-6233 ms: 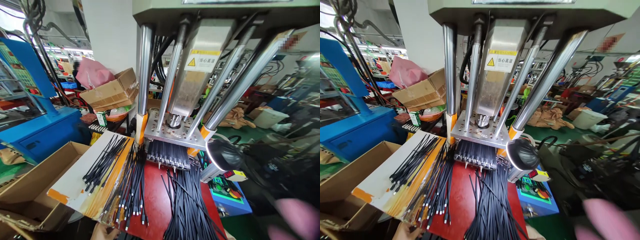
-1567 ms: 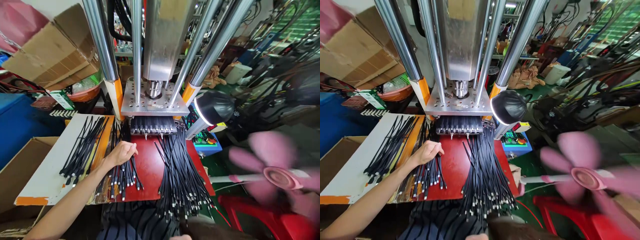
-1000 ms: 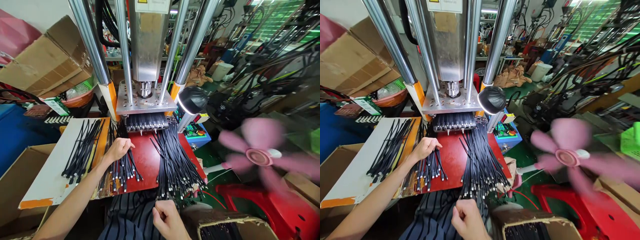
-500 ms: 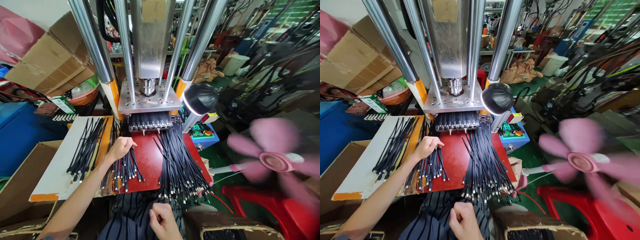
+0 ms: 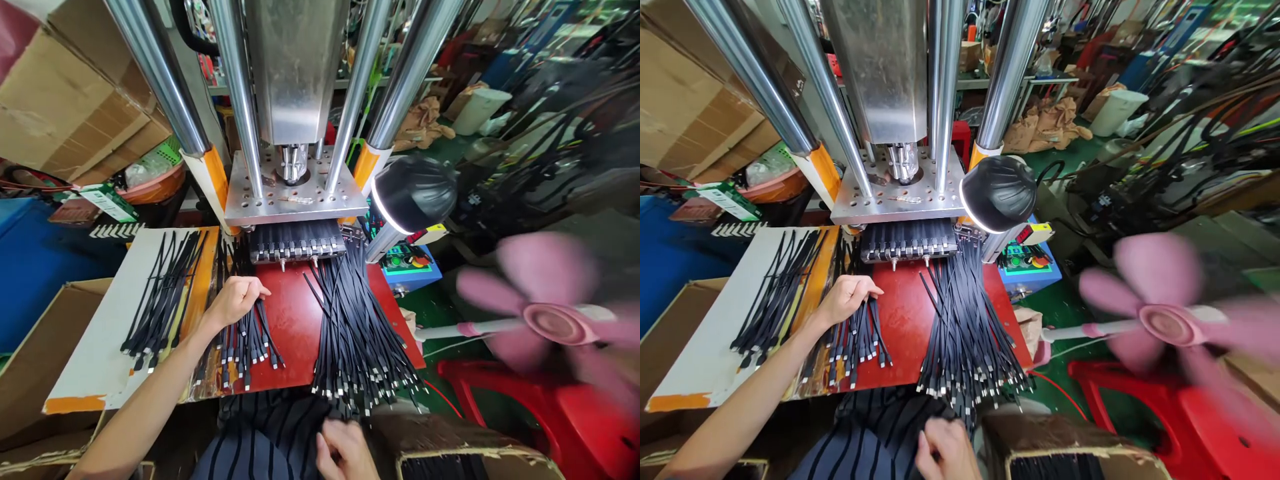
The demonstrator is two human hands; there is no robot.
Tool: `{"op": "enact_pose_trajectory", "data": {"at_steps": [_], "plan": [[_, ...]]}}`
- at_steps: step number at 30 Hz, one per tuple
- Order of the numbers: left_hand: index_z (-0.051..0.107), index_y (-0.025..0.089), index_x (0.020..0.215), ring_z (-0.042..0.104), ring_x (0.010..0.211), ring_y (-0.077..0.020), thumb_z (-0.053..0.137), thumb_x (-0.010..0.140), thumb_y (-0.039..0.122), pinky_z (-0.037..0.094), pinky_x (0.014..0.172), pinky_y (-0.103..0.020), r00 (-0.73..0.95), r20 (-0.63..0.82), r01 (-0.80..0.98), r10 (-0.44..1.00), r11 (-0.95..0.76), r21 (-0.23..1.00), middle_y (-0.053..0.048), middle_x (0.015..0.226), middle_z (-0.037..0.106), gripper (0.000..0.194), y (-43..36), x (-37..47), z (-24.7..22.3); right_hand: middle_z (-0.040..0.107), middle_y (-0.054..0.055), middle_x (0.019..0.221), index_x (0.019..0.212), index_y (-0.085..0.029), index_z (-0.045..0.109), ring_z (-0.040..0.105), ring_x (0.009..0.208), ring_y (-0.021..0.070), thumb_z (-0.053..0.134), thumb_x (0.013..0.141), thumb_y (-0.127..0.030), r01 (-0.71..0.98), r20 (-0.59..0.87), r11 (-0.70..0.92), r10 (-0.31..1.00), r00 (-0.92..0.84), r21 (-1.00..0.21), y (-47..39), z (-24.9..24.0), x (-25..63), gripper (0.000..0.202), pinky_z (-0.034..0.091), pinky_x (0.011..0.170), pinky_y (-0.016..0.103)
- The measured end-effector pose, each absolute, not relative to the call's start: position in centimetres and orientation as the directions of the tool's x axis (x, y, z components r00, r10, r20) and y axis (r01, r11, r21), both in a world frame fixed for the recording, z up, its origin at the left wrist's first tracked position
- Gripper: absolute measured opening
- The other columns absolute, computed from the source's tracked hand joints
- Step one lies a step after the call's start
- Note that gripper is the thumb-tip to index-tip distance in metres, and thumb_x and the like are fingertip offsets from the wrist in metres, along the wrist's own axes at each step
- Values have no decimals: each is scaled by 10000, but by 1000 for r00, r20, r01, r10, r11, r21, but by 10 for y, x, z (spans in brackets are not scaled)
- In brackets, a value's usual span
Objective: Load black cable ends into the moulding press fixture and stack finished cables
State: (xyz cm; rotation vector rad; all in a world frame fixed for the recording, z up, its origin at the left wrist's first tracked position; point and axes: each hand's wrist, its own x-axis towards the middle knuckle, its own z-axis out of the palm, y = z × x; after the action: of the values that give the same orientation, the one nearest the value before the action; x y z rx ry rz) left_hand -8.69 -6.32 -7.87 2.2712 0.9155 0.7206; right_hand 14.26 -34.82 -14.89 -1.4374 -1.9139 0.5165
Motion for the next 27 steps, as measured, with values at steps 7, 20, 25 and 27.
{"op": "enact_pose_trajectory", "data": {"at_steps": [7,20,25,27], "plan": [[811,129,912,698,688,-144,329,1075,265,531,682,-251,629,243,419,739,-585,695,-48,772,755,526,-65,-85,-79,496,-53,568,692,-217,447,489,505,101,493,928,-137,777,287,280,949,-133,-563,-354,-149,182,253,362,566,229],[805,130,869,737,741,-170,327,1071,251,537,724,-274,654,238,431,718,-612,663,-61,791,775,533,-67,-84,-75,375,-63,525,639,-213,323,425,447,80,452,919,-68,778,383,302,920,-86,-551,-348,-128,204,340,333,501,212],[799,138,833,741,752,-179,336,1068,254,540,725,-281,669,245,411,702,-624,665,-66,800,782,532,-69,-81,-77,354,-72,535,641,-206,354,417,446,70,485,905,-98,773,419,311,906,-64,-553,-329,-124,212,314,320,493,212],[798,143,833,742,750,-180,341,1067,254,541,725,-282,666,236,415,708,-614,671,-63,800,782,525,-70,-80,-79,358,-72,535,630,-203,369,417,441,68,516,897,-108,767,446,315,894,-41,-559,-330,-121,211,319,326,485,208]]}}
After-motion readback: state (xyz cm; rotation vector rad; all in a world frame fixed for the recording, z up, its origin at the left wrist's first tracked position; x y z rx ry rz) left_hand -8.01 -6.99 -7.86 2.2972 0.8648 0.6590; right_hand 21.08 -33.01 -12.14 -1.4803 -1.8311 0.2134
